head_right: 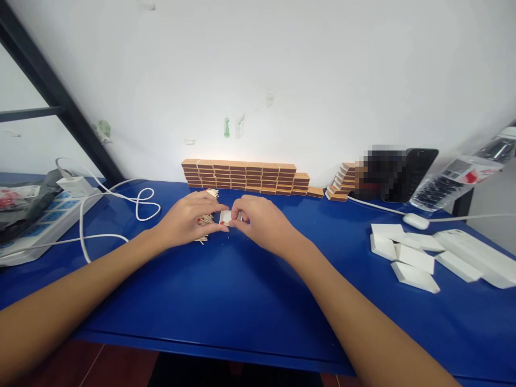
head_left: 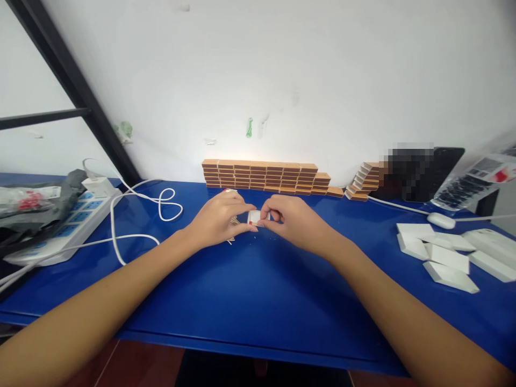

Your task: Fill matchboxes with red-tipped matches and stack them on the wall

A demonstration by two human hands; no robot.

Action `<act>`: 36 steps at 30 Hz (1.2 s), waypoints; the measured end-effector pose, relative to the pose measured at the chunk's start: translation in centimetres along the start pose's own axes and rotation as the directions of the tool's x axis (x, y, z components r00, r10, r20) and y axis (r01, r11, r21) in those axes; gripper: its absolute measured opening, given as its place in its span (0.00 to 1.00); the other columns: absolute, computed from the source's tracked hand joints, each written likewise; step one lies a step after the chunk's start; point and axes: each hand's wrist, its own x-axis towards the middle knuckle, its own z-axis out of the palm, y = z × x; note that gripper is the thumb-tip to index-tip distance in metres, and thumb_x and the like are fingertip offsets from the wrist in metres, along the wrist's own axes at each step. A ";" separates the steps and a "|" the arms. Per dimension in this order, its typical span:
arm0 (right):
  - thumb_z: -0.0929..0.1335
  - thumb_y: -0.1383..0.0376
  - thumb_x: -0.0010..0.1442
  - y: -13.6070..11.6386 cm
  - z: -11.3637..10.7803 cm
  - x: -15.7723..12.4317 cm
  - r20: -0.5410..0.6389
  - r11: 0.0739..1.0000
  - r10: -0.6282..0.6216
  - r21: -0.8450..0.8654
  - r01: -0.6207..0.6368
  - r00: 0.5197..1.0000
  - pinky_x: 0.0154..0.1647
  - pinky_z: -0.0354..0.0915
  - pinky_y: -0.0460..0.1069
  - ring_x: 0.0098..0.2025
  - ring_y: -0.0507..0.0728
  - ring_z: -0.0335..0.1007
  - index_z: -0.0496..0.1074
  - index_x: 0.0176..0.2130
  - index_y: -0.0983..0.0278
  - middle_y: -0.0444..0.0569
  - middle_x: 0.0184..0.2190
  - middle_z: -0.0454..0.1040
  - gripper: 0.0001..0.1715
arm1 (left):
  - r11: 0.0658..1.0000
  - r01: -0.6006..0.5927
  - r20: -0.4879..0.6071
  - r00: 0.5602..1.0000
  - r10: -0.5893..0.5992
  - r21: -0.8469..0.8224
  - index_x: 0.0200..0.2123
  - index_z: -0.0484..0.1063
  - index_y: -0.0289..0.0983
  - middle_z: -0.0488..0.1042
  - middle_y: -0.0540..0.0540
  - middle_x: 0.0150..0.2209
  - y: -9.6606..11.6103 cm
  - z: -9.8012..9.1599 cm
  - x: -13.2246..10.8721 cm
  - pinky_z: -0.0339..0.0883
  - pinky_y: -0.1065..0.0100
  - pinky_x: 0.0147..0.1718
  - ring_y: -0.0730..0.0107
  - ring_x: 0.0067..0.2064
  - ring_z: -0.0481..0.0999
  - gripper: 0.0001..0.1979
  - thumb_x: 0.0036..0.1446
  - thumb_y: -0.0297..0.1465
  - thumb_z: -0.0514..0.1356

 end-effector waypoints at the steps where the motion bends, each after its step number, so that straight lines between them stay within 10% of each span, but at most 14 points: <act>1: 0.74 0.68 0.63 0.0 0.1 0.0 0.002 1.000 -0.009 -0.007 0.009 1.000 0.34 0.54 0.49 0.32 0.53 0.63 0.76 0.35 0.62 0.43 0.30 0.70 0.04 | 1.000 -0.006 0.001 1.000 0.006 0.001 0.49 0.81 0.36 0.82 0.41 0.38 0.0 0.0 0.0 0.72 0.58 0.45 0.58 0.43 0.80 0.24 0.65 0.51 0.66; 15: 0.71 0.61 0.67 -0.9 0.8 -0.1 -0.210 1.000 0.013 0.026 -0.007 0.978 0.32 0.53 0.50 0.28 0.52 0.58 0.75 0.35 0.62 0.41 0.26 0.65 0.08 | 0.982 0.109 -0.050 0.993 -0.103 0.156 0.53 0.81 0.35 0.82 0.40 0.39 -2.5 -1.1 -0.1 0.72 0.58 0.45 0.57 0.44 0.78 0.23 0.66 0.47 0.66; 25: 0.74 0.60 0.64 -4.5 6.9 -0.2 0.028 0.997 0.021 0.071 -0.023 0.999 0.34 0.56 0.50 0.34 0.54 0.66 0.71 0.33 0.61 0.45 0.36 0.74 0.12 | 0.952 0.204 -0.083 0.978 -0.190 0.228 0.51 0.81 0.33 0.82 0.39 0.39 -3.4 -1.4 -0.2 0.71 0.56 0.45 0.54 0.44 0.78 0.21 0.66 0.44 0.67; 36: 0.70 0.66 0.71 -3.9 5.8 -0.3 0.168 1.000 -0.014 -0.015 0.017 0.986 0.35 0.55 0.49 0.33 0.53 0.63 0.71 0.39 0.62 0.45 0.39 0.71 0.05 | 0.963 0.152 -0.086 0.987 -0.136 0.223 0.51 0.80 0.34 0.83 0.40 0.40 -3.3 -1.3 -0.3 0.72 0.56 0.45 0.56 0.44 0.78 0.19 0.69 0.44 0.64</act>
